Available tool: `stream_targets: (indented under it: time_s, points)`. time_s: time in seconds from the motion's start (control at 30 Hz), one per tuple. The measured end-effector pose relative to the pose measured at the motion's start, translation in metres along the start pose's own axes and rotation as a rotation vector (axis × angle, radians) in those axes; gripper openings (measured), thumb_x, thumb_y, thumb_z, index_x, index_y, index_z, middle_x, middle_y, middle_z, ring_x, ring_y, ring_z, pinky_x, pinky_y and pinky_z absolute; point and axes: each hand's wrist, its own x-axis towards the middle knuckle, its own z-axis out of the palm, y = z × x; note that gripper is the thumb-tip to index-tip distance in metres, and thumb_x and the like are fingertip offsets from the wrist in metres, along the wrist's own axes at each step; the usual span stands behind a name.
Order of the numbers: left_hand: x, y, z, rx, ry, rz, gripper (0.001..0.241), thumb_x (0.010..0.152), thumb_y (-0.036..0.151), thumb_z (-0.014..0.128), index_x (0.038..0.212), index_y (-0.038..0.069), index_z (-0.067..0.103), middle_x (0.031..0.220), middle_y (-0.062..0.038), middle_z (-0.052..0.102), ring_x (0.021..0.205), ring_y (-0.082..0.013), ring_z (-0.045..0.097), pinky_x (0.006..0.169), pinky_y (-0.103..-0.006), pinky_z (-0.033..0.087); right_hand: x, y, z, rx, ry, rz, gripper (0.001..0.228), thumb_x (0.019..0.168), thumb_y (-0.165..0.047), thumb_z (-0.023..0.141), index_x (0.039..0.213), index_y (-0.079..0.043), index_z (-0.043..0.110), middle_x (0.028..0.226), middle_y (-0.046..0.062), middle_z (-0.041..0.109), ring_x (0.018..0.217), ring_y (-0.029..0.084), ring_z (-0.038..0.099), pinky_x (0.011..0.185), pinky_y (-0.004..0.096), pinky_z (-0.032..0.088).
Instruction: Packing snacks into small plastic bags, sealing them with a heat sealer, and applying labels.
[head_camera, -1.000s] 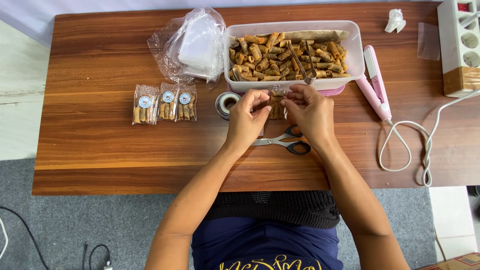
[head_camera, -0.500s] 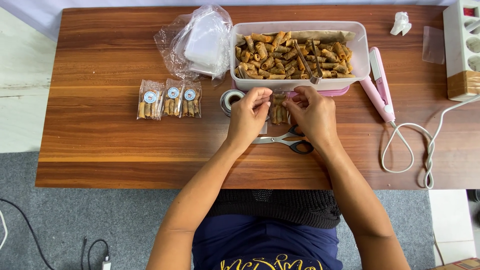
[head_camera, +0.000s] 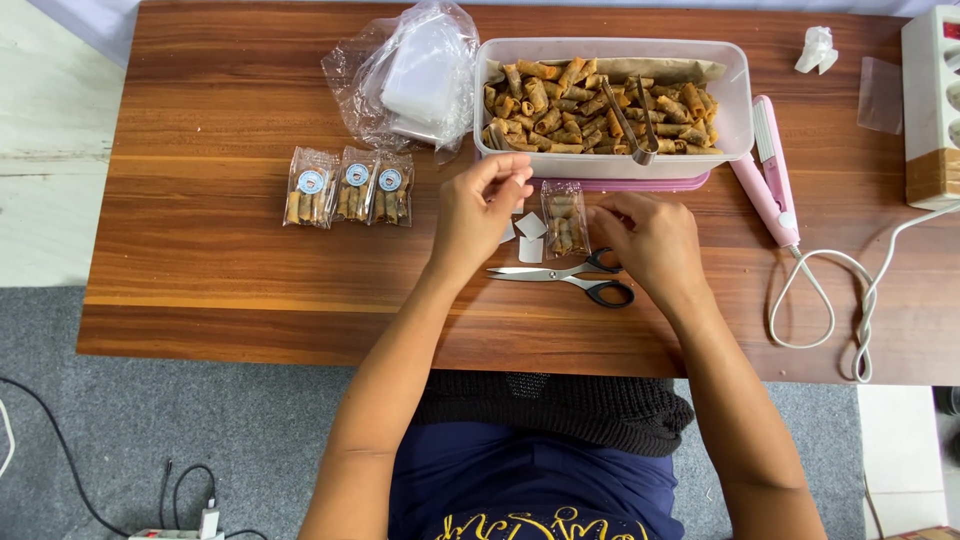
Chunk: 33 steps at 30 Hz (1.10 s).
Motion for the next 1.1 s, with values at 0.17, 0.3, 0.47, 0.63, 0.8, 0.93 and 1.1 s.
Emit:
stream_targets:
  time_s: [0.17,0.3,0.47,0.63,0.8,0.93,1.1]
  points:
    - [0.008,0.019,-0.031,0.175,0.015,0.01,0.019,0.093,0.007,0.067,0.109,0.012,0.077,0.096,-0.01,0.078,0.074,-0.0166,0.077,0.062,-0.0276,0.066,-0.005,-0.009,-0.006,-0.017,-0.038,-0.067,0.011,0.096,-0.015,0.075,0.106,-0.016,0.079,0.083,0.004,0.075,0.078,0.028,0.074,0.068,0.036,0.058]
    - [0.007,-0.004,-0.048,0.557,-0.056,0.091,0.013,0.088,0.017,0.075,0.097,0.026,0.078,0.085,0.0,0.074,0.07,-0.018,0.073,0.06,-0.0309,0.06,-0.003,-0.028,-0.008,-0.005,-0.051,-0.175,0.016,0.091,-0.014,0.078,0.107,-0.016,0.078,0.087,0.006,0.074,0.081,0.029,0.074,0.068,0.041,0.059]
    - [-0.012,-0.016,-0.052,0.771,-0.193,0.192,0.031,0.08,0.015,0.08,0.109,0.023,0.075,0.106,-0.002,0.07,0.104,-0.0301,0.066,0.086,-0.0425,0.056,0.01,-0.038,0.018,-0.03,-0.064,-0.28,0.02,0.09,-0.022,0.077,0.109,-0.017,0.075,0.094,0.007,0.072,0.088,0.032,0.073,0.07,0.044,0.06]
    - [-0.015,-0.022,-0.049,0.807,-0.219,0.189,0.045,0.077,0.01,0.083,0.119,0.022,0.072,0.111,-0.003,0.067,0.112,-0.0297,0.06,0.091,-0.043,0.053,0.027,-0.048,0.052,-0.008,-0.079,-0.312,0.019,0.09,-0.02,0.077,0.108,-0.016,0.072,0.089,0.007,0.069,0.087,0.033,0.072,0.069,0.045,0.06]
    - [-0.015,-0.025,-0.052,0.809,-0.249,0.201,0.046,0.077,0.002,0.079,0.119,0.017,0.068,0.11,-0.006,0.07,0.113,-0.0299,0.06,0.098,-0.0403,0.049,0.033,-0.053,0.079,-0.09,-0.149,-0.294,0.041,0.078,-0.029,0.085,0.105,-0.013,0.06,0.093,0.012,0.07,0.096,0.037,0.072,0.077,0.048,0.059]
    - [-0.015,-0.03,-0.055,0.809,-0.235,0.239,0.044,0.078,0.001,0.079,0.117,0.017,0.065,0.107,-0.007,0.07,0.112,-0.0305,0.061,0.098,-0.0396,0.049,0.032,-0.065,0.075,-0.096,-0.149,-0.296,0.041,0.08,-0.032,0.084,0.103,-0.013,0.057,0.091,0.012,0.07,0.096,0.037,0.073,0.078,0.047,0.059]
    - [-0.016,-0.03,-0.053,0.792,-0.204,0.233,0.045,0.077,0.004,0.079,0.116,0.019,0.063,0.102,-0.007,0.071,0.108,-0.0291,0.063,0.095,-0.0401,0.051,0.034,-0.059,0.075,-0.091,-0.12,-0.24,0.026,0.088,-0.019,0.074,0.105,-0.016,0.055,0.086,0.009,0.075,0.085,0.032,0.076,0.07,0.044,0.06]
